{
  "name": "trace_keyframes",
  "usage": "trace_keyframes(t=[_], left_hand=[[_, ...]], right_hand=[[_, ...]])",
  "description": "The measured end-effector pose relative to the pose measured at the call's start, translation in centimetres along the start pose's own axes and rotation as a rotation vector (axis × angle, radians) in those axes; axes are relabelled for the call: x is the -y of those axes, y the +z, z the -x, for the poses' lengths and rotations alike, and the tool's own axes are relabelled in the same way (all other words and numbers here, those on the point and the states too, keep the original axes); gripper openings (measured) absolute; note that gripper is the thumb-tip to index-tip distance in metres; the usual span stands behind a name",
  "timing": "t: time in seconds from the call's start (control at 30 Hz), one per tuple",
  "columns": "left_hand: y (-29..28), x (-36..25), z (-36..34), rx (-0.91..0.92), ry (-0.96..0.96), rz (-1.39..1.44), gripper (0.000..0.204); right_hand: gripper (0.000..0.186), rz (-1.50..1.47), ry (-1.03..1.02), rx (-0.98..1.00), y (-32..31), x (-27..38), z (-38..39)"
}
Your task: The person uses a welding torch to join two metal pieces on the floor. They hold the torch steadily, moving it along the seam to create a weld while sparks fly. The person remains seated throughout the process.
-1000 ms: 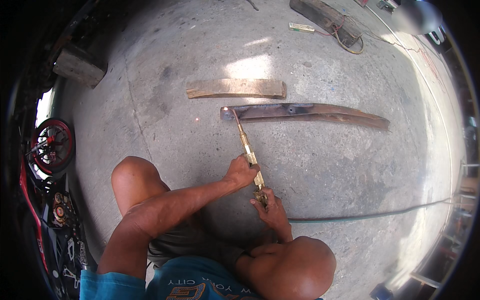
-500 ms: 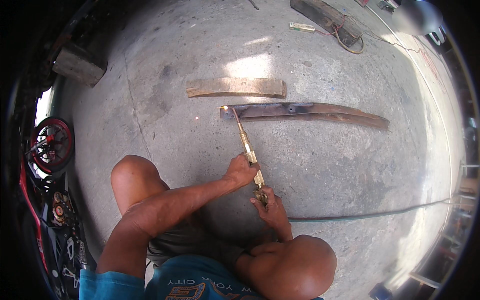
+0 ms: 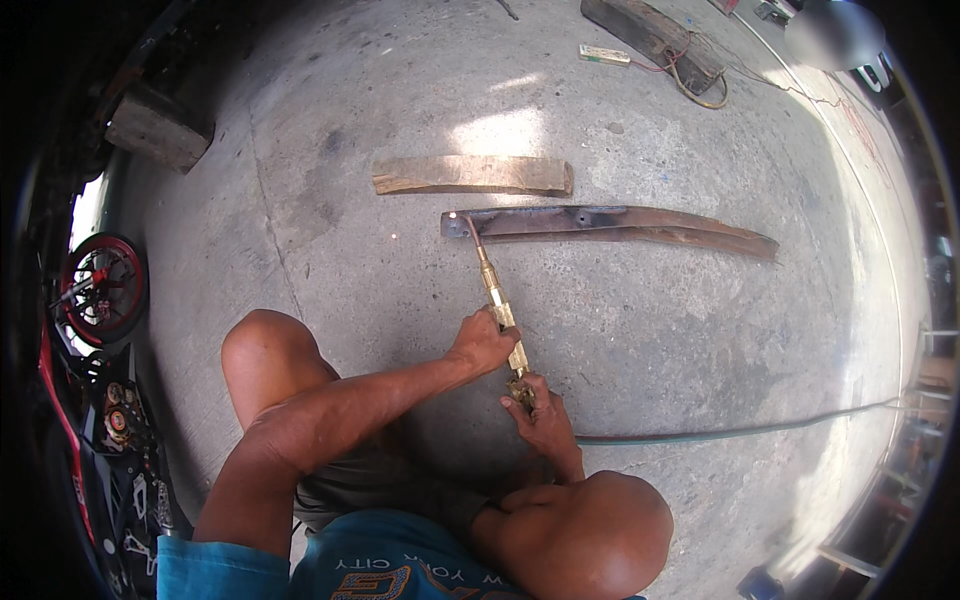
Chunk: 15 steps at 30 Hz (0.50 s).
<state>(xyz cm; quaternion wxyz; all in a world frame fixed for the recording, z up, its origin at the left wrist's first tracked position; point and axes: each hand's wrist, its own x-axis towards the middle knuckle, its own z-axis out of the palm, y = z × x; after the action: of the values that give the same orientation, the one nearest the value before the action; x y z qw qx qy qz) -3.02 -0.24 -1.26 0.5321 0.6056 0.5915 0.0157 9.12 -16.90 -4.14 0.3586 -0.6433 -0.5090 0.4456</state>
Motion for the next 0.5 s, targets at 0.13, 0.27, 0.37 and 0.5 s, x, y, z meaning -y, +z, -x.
trace_keyframes(t=[0.13,0.27,0.37,0.5], left_hand=[[0.43,0.22,-0.25,-0.021,0.004,-0.015,0.045],[0.52,0.46,-0.43,-0.028,0.01,-0.015,0.045],[0.58,0.51,-0.47,-0.027,0.009,0.0,0.045],[0.43,0.65,-0.37,-0.031,0.012,-0.003,0.045]], right_hand=[[0.041,0.013,0.013,0.004,-0.02,-0.18,0.1],[0.041,0.008,0.024,0.012,-0.08,-0.01,0.02],[0.041,0.005,0.025,0.016,-0.14,-0.03,-0.02],[0.04,-0.006,0.027,0.027,0.04,-0.2,-0.06]])
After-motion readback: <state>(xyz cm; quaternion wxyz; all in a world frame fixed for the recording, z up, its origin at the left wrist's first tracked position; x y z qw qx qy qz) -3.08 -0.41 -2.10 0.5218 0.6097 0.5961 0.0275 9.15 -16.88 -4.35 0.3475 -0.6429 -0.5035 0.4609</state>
